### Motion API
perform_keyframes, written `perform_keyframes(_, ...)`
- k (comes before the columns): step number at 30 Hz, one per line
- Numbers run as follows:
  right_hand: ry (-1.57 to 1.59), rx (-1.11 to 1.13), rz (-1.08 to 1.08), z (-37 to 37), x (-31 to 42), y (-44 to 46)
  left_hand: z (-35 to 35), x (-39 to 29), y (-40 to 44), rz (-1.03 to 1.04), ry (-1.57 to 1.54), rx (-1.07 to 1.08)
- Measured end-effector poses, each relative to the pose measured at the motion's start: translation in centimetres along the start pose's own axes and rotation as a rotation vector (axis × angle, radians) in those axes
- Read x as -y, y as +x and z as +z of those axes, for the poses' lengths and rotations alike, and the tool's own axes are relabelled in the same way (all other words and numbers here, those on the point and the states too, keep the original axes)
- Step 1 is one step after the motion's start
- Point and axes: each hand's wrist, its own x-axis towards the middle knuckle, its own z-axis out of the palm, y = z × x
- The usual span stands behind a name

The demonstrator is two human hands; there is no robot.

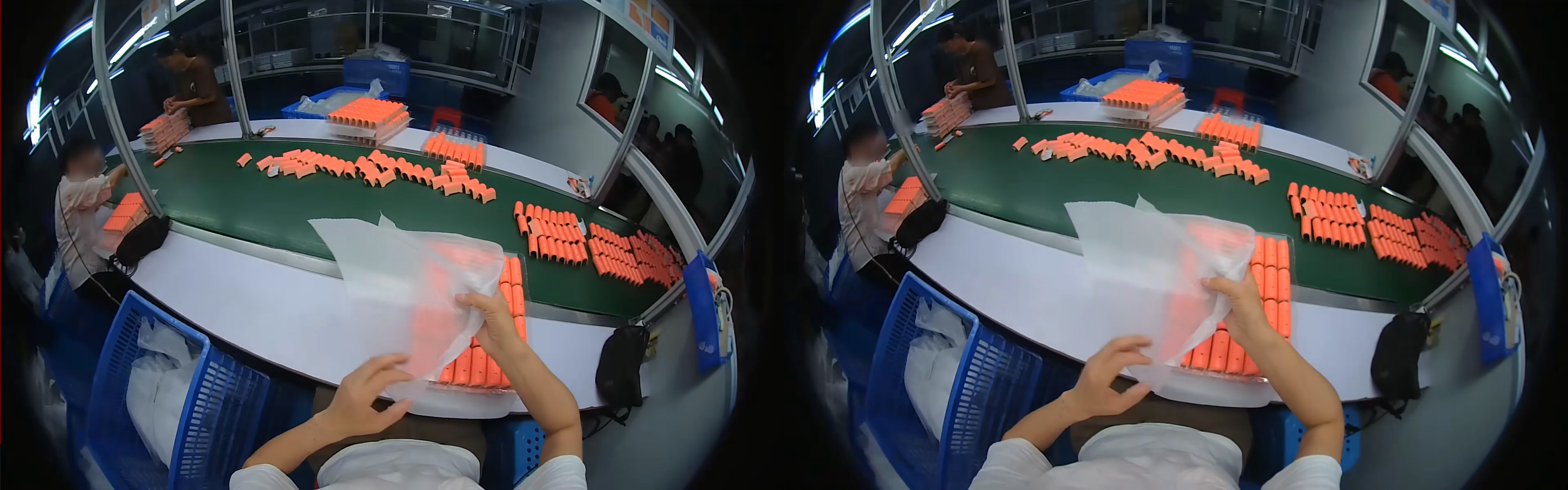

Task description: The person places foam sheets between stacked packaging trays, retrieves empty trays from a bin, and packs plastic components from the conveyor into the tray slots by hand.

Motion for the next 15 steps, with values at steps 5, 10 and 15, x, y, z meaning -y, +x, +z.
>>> perform_keyframes(5,0.045,-0.092,-0.142,-2.4,0.0,-1.4,0.8,5.9,2.8,-0.393,-0.245,-0.435)
perform_keyframes(10,0.012,-0.142,-0.227,-3.9,-0.1,-2.3,4.0,7.0,6.7,-0.526,-0.510,-0.062)
perform_keyframes(15,0.148,-0.451,-0.377,-9.9,1.1,-3.9,5.4,9.6,9.9,-0.685,-0.439,-0.111)
